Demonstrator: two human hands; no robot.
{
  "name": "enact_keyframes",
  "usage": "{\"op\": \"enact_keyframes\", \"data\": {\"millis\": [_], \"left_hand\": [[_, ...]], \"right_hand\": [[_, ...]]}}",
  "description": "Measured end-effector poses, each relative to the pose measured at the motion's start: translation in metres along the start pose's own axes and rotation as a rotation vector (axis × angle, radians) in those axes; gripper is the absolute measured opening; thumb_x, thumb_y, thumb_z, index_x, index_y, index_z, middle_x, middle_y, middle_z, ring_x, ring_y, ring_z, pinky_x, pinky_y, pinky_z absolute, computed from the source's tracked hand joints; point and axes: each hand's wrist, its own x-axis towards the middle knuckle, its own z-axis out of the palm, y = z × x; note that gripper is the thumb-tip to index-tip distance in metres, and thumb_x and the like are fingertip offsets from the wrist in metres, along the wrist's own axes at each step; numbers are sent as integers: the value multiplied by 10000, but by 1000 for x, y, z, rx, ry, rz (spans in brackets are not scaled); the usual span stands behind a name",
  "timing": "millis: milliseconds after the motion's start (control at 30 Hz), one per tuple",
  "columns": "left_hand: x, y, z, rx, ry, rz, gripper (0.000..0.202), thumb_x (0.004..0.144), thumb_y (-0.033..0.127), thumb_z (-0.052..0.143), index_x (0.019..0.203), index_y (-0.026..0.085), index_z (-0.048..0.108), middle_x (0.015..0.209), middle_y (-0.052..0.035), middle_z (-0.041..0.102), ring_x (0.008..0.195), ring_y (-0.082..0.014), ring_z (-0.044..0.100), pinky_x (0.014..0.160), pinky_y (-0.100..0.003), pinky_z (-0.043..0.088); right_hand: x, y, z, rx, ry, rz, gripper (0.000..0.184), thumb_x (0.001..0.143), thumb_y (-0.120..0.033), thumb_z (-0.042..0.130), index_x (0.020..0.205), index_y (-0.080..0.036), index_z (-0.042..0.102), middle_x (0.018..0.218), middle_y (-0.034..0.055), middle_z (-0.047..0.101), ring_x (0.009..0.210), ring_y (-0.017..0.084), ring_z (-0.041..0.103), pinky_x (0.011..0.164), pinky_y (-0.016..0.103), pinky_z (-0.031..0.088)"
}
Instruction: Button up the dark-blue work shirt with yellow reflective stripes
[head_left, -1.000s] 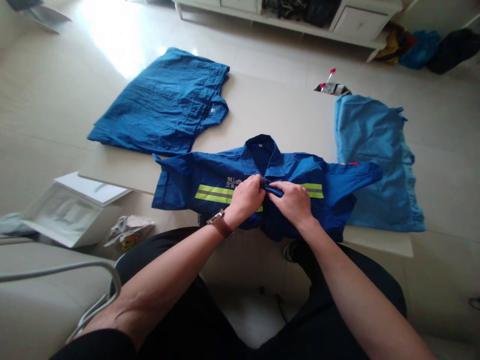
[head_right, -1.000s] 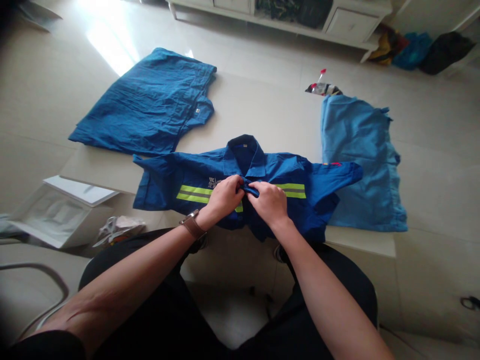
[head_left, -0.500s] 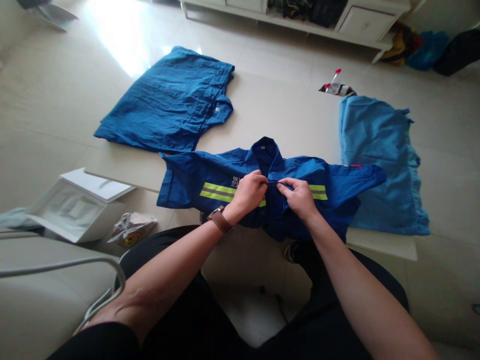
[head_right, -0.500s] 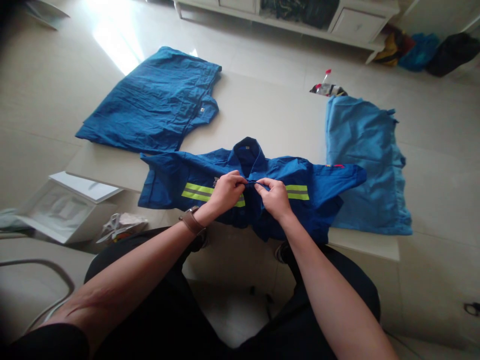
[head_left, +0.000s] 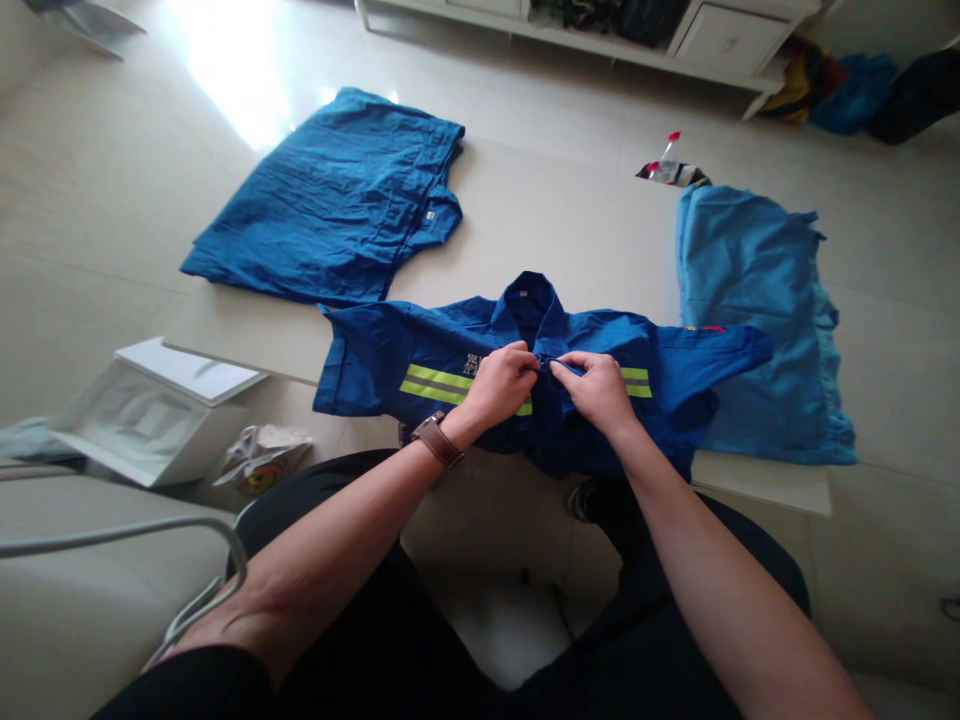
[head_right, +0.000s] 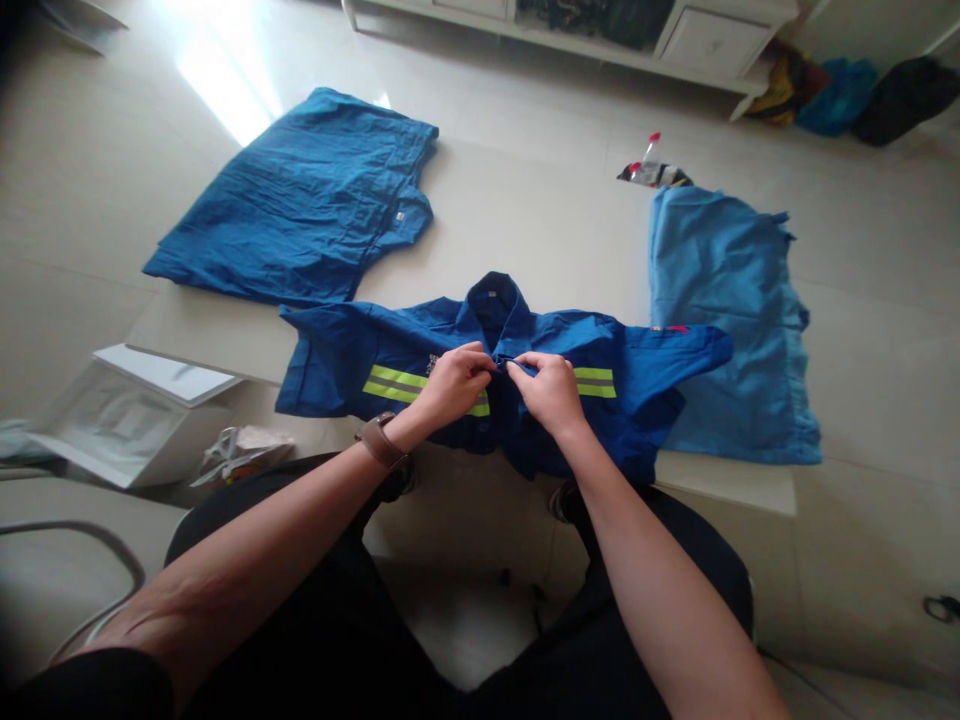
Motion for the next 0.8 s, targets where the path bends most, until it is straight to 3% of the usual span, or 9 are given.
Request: {"op": "enact_keyframes", "data": {"millis": [300,400,567,700,800], "left_hand": [[-1,-6,-5,121,-81,171,254,843,119,482,822,170,729,881,-41,604,747,-142,539,717,-274,392],[-2,-5,-6,143,-116,208,265,848,123,483,840,165,744,906,-49,622,750,-140,548,736,-271,410],[-11,7,4,99,-219,308,337,842,107,478,925,212,787,1016,-36,693,851,-148,626,759,-258,431],[-10,10,4,103,-244,244,325,808,118,528,975,217,789,1023,-24,714,830,-150,638,739,-261,451],[-2,3,-14,12,-298,166,330,840,247,642,1147,184,744,986,-31,708,833,-155,642,753,-260,496]], "right_hand": [[5,17,-4,210,-148,94,337,756,-485,737,821,-160,800,794,44,754,762,219,677,729,311,470],[5,21,-3,261,-144,120,377,720,-518,749,811,-156,803,802,51,758,762,223,675,733,311,478],[6,30,9,105,-177,101,312,702,-461,737,796,-171,801,770,43,748,790,267,680,711,322,476],[15,35,12,153,-15,120,320,748,-466,675,747,-151,733,752,57,712,739,212,627,713,311,463],[16,31,4,203,4,109,375,753,-511,699,821,-144,725,772,56,693,723,185,596,717,308,466]]}}
